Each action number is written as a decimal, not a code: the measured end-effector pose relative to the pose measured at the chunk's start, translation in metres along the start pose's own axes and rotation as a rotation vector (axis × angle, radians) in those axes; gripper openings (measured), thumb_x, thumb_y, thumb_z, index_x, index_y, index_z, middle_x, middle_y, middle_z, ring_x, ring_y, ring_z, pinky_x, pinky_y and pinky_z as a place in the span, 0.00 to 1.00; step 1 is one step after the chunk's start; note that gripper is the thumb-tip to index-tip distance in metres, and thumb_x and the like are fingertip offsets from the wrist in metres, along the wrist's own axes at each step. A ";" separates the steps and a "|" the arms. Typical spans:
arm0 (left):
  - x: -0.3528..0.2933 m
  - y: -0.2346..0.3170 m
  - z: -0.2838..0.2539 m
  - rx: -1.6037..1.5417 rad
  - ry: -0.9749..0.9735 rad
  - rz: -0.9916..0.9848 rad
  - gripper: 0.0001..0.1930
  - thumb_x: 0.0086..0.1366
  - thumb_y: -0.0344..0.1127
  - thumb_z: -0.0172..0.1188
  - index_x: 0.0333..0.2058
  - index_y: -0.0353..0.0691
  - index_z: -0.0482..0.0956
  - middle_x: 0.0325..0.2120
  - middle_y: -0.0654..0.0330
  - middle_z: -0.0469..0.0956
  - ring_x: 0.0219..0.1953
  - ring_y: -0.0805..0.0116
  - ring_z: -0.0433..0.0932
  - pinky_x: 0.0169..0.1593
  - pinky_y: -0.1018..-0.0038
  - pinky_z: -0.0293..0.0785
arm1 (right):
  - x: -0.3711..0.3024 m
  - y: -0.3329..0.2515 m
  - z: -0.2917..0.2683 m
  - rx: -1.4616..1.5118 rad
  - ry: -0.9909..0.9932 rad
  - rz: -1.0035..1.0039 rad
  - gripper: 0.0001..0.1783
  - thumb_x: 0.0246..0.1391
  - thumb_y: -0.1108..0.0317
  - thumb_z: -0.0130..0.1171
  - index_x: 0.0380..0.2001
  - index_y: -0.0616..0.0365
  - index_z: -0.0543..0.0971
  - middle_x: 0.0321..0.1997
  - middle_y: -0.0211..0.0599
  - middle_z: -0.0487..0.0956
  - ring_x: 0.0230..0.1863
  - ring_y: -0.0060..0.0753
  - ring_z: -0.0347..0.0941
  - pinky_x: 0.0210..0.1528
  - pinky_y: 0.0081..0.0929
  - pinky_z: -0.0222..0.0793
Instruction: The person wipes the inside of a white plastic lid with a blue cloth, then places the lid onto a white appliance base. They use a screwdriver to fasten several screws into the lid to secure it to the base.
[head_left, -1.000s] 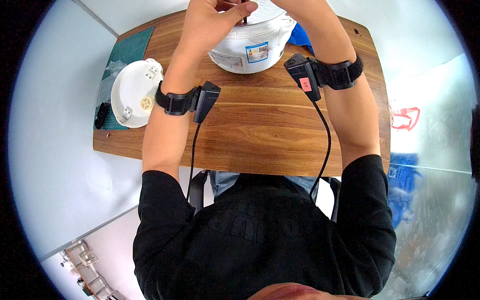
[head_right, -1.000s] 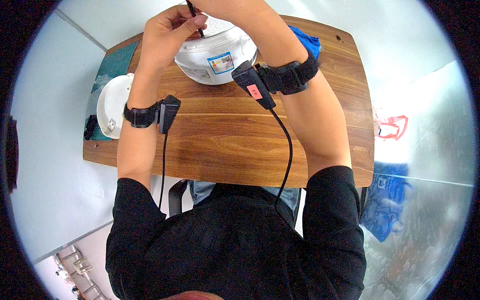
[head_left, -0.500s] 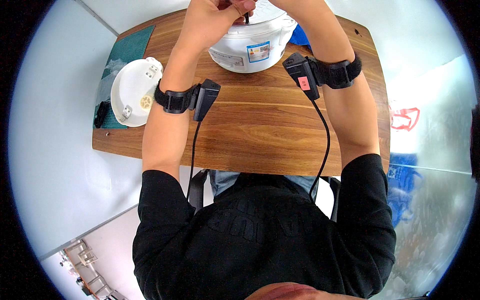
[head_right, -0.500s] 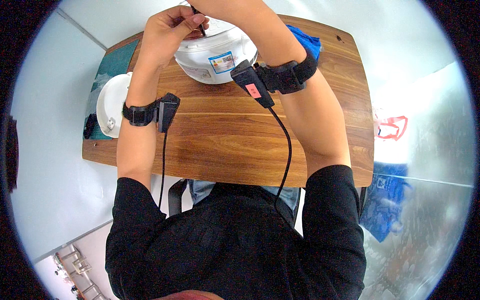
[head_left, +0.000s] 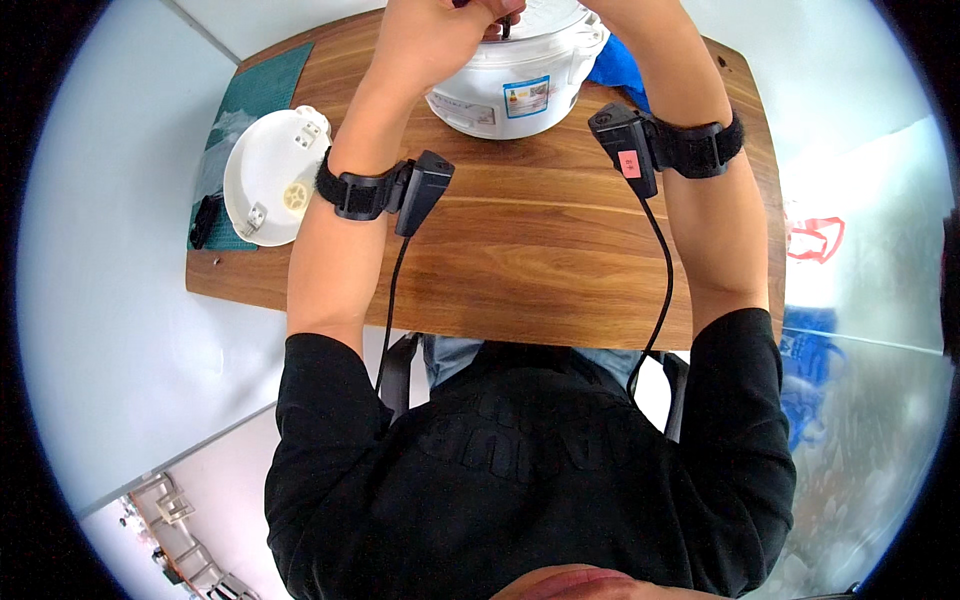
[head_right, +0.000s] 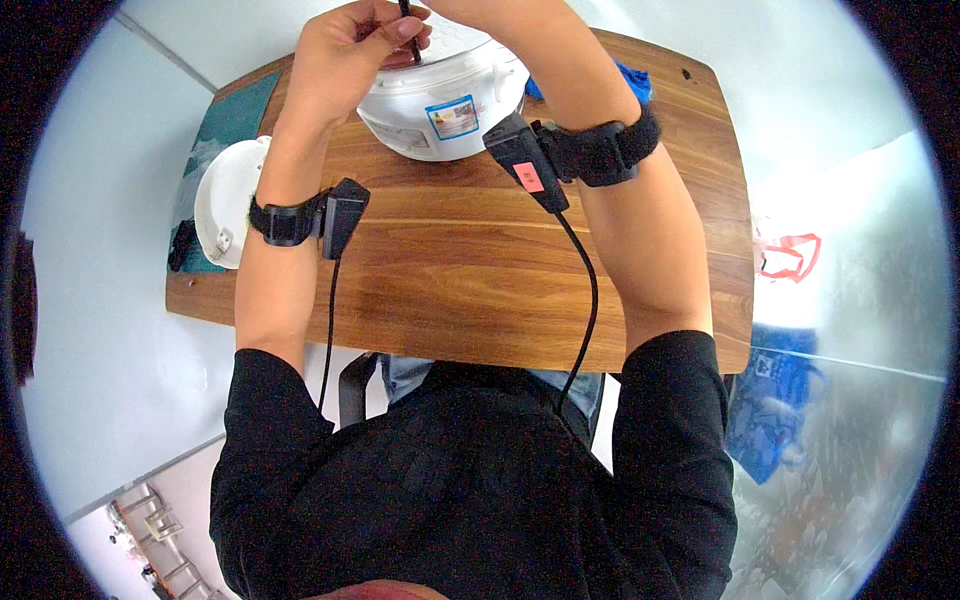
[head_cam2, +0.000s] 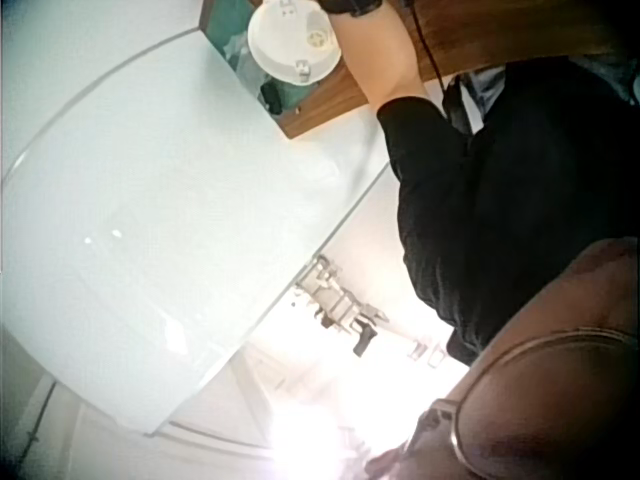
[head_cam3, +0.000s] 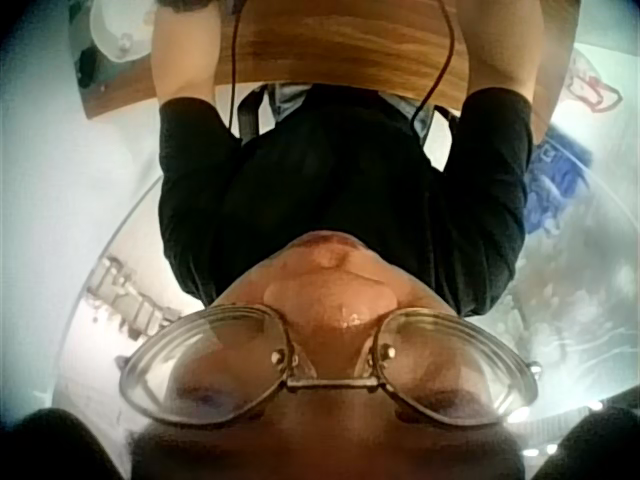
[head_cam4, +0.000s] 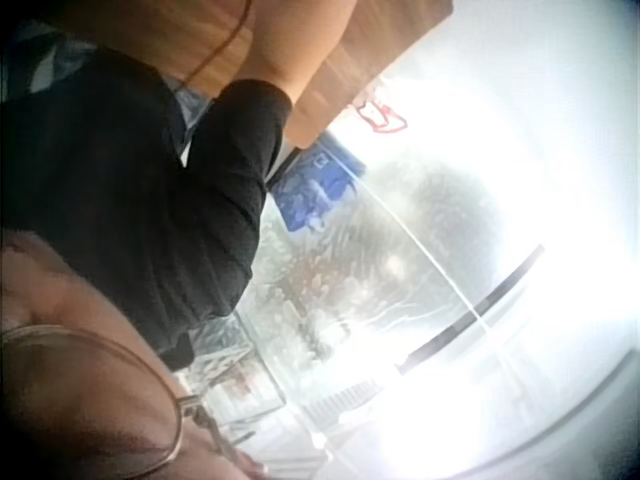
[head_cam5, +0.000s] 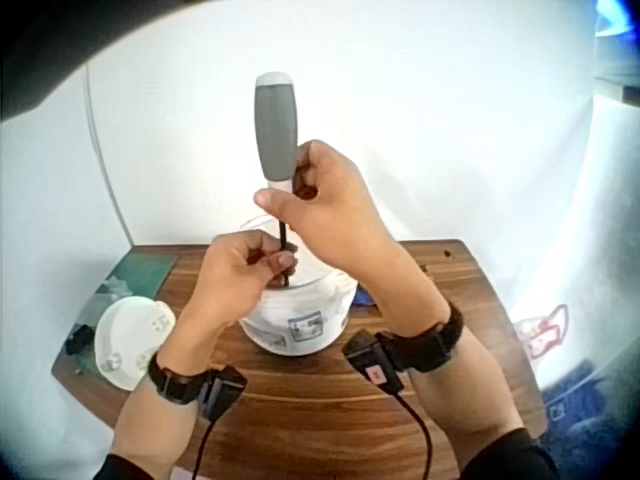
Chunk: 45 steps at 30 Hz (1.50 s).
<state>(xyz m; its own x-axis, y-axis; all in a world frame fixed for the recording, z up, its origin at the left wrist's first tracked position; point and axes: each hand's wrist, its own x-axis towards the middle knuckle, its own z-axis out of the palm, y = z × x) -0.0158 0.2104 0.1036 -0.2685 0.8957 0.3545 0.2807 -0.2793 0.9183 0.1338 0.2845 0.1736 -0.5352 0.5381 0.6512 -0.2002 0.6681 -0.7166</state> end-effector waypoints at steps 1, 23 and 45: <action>-0.005 -0.002 -0.005 0.047 0.014 -0.005 0.05 0.70 0.25 0.61 0.34 0.29 0.81 0.26 0.61 0.81 0.27 0.74 0.76 0.32 0.77 0.75 | -0.001 0.002 0.007 -0.070 0.029 -0.012 0.18 0.56 0.71 0.70 0.44 0.68 0.75 0.33 0.37 0.80 0.33 0.24 0.75 0.35 0.24 0.73; 0.003 -0.004 -0.002 0.000 0.038 -0.061 0.05 0.71 0.26 0.60 0.36 0.29 0.81 0.29 0.60 0.82 0.29 0.74 0.79 0.34 0.76 0.79 | -0.007 -0.025 0.004 -0.144 0.062 0.041 0.15 0.59 0.70 0.67 0.42 0.73 0.79 0.30 0.37 0.84 0.28 0.23 0.77 0.31 0.23 0.72; 0.003 -0.019 -0.008 -0.042 0.036 0.017 0.07 0.67 0.30 0.68 0.33 0.33 0.81 0.25 0.63 0.81 0.26 0.78 0.75 0.31 0.80 0.73 | 0.005 0.006 -0.001 -0.010 0.001 -0.031 0.16 0.57 0.73 0.67 0.44 0.75 0.79 0.29 0.45 0.85 0.30 0.31 0.82 0.32 0.26 0.74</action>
<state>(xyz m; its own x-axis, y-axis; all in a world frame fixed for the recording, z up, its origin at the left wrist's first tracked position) -0.0292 0.2158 0.0891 -0.2967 0.8780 0.3756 0.2467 -0.3094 0.9184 0.1306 0.2922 0.1730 -0.5281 0.5174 0.6733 -0.2082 0.6898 -0.6934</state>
